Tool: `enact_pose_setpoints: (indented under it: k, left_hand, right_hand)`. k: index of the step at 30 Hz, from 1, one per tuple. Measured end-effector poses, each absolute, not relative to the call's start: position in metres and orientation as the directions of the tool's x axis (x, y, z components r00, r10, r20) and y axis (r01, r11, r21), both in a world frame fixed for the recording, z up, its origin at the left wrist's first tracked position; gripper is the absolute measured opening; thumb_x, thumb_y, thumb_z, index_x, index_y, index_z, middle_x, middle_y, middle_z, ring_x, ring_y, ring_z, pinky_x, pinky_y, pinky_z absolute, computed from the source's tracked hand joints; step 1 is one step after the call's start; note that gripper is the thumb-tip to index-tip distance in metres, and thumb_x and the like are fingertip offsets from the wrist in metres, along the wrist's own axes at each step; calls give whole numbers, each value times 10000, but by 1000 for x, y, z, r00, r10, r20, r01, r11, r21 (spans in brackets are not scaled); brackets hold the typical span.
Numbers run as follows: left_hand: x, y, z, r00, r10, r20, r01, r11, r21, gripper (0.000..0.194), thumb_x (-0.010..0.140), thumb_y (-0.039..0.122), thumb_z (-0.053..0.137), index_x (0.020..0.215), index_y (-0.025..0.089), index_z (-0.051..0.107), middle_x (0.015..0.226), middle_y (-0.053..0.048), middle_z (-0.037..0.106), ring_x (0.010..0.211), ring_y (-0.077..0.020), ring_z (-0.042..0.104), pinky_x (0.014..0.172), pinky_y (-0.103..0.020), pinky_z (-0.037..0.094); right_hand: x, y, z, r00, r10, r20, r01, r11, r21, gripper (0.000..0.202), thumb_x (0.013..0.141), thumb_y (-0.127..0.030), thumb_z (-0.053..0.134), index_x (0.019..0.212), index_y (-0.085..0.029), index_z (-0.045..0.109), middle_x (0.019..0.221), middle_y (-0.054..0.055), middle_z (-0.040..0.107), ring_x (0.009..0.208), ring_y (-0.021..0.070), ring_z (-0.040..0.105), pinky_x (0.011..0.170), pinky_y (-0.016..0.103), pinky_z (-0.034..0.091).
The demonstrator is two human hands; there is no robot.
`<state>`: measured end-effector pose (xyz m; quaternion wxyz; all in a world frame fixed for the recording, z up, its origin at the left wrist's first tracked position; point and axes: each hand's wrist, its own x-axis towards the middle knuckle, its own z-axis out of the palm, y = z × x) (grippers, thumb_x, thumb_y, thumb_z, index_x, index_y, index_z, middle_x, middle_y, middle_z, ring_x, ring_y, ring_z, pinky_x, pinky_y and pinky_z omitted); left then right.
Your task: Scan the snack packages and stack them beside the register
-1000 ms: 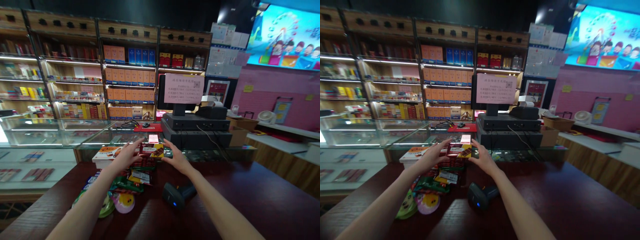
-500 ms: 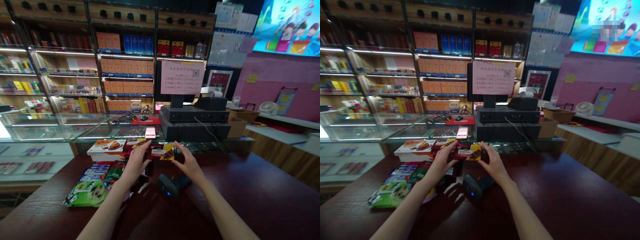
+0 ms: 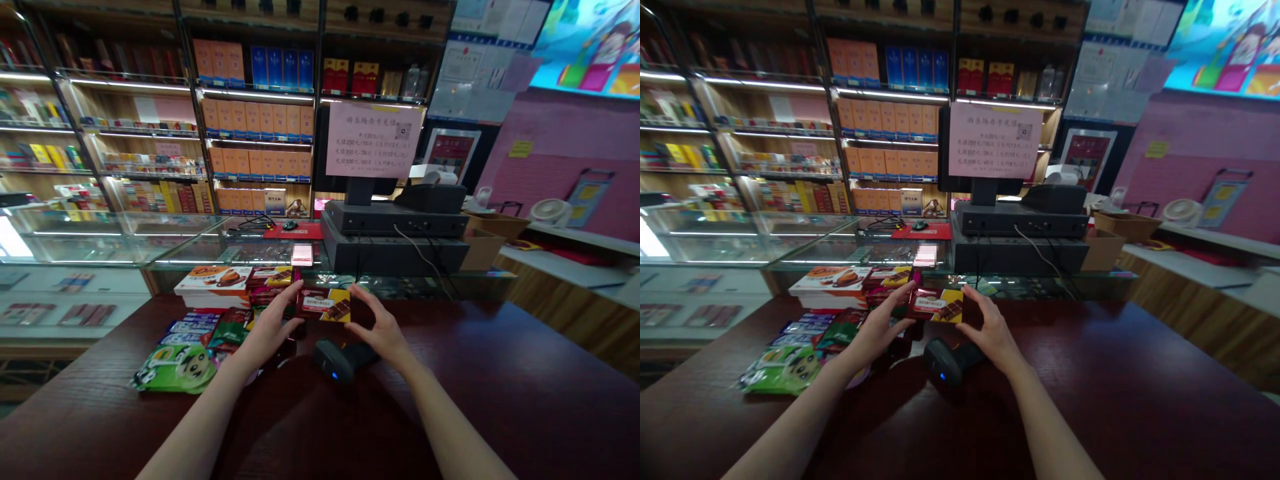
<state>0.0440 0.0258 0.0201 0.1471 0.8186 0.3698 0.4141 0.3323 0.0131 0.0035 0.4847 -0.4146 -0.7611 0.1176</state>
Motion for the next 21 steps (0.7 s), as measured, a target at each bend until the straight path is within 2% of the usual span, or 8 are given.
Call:
enact_pose_setpoints:
  k: [6,10,14,18,21]
  left_hand:
    - [43,26,21,380,747,545,461,-664,589,750,868,213,619,1530,341,291,1546,-40,446,1324,-215,533,1120,-389,429]
    - [44,22,28,366,761,536,452,-648,612,682,893,283,615,1511,323,330,1491,-44,512,1275,-209,574,1101,-381,442]
    - [47,16,34,302,785,541,420,-619,664,567,918,373,594,1453,288,425,1426,-45,576,1307,-215,549,1110,-377,428]
    - [54,15,32,183,830,527,338,-556,759,435,941,407,549,1354,272,529,1281,-22,675,1172,-188,642,1043,-346,484]
    - [61,16,25,95,840,534,331,-533,779,373,946,403,539,1287,258,586,1203,-19,707,1105,-185,669,1008,-344,503]
  right_hand:
    - [332,13,4,-176,762,623,471,621,-626,745,821,-310,756,1480,-344,409,1439,48,566,1314,250,542,1159,462,389]
    - [330,10,6,-159,801,577,400,586,-705,735,810,-326,769,1463,-330,430,1425,60,577,1296,245,558,1143,451,405]
    - [325,7,9,-149,859,490,260,513,-818,678,812,-369,763,1420,-308,469,1352,81,628,1165,237,645,1028,420,500]
    - [316,5,16,-100,904,415,128,425,-896,616,795,-437,761,1341,-275,527,1262,101,674,1068,233,682,899,383,554]
    - [311,4,22,-35,934,357,92,358,-929,533,810,-522,719,1237,-233,584,1106,98,729,967,230,714,821,356,565]
